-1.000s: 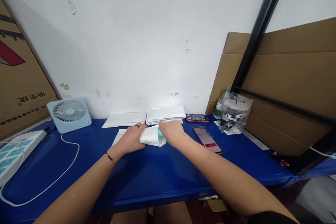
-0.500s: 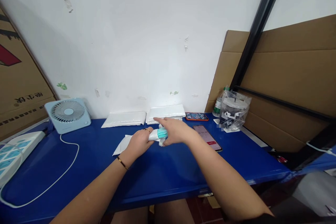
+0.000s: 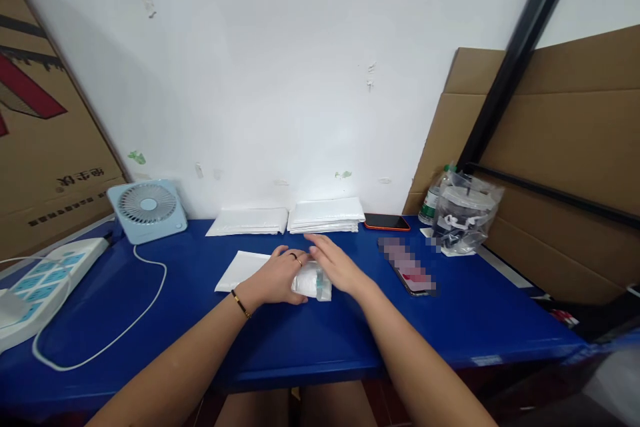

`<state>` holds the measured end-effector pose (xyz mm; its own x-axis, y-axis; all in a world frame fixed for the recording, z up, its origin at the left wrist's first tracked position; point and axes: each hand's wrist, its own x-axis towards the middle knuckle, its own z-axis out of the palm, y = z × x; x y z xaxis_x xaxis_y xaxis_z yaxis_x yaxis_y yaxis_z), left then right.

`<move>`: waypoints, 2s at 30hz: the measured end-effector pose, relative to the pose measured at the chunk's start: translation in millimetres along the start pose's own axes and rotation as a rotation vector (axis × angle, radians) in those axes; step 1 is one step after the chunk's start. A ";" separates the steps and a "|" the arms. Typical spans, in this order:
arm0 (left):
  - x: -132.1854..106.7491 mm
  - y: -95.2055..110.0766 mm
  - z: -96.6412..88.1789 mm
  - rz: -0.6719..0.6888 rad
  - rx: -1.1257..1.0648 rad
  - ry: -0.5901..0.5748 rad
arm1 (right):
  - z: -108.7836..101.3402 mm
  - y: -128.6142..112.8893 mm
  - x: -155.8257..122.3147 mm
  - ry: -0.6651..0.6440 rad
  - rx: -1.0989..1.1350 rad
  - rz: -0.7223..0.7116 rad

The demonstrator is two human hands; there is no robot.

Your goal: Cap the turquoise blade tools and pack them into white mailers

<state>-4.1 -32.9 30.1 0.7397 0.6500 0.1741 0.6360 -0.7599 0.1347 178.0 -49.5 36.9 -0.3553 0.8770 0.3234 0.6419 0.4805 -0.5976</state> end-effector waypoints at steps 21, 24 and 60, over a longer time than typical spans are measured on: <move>-104.5 44.9 26.2 -0.073 -0.061 0.171 | 15.6 -25.8 -77.2 -0.233 -0.138 -0.310; -103.8 43.9 33.8 -0.046 -0.035 0.219 | 25.1 -32.1 -73.4 -0.236 -0.196 -0.302; -87.5 36.6 22.6 -0.629 -1.535 0.408 | 41.5 -32.0 -67.7 0.348 -0.516 -0.540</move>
<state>-40.6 -117.2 -2.3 0.2215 0.9717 -0.0823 -0.1740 0.1224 0.9771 153.4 -124.5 3.6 -0.5284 0.4348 0.7292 0.7045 0.7039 0.0908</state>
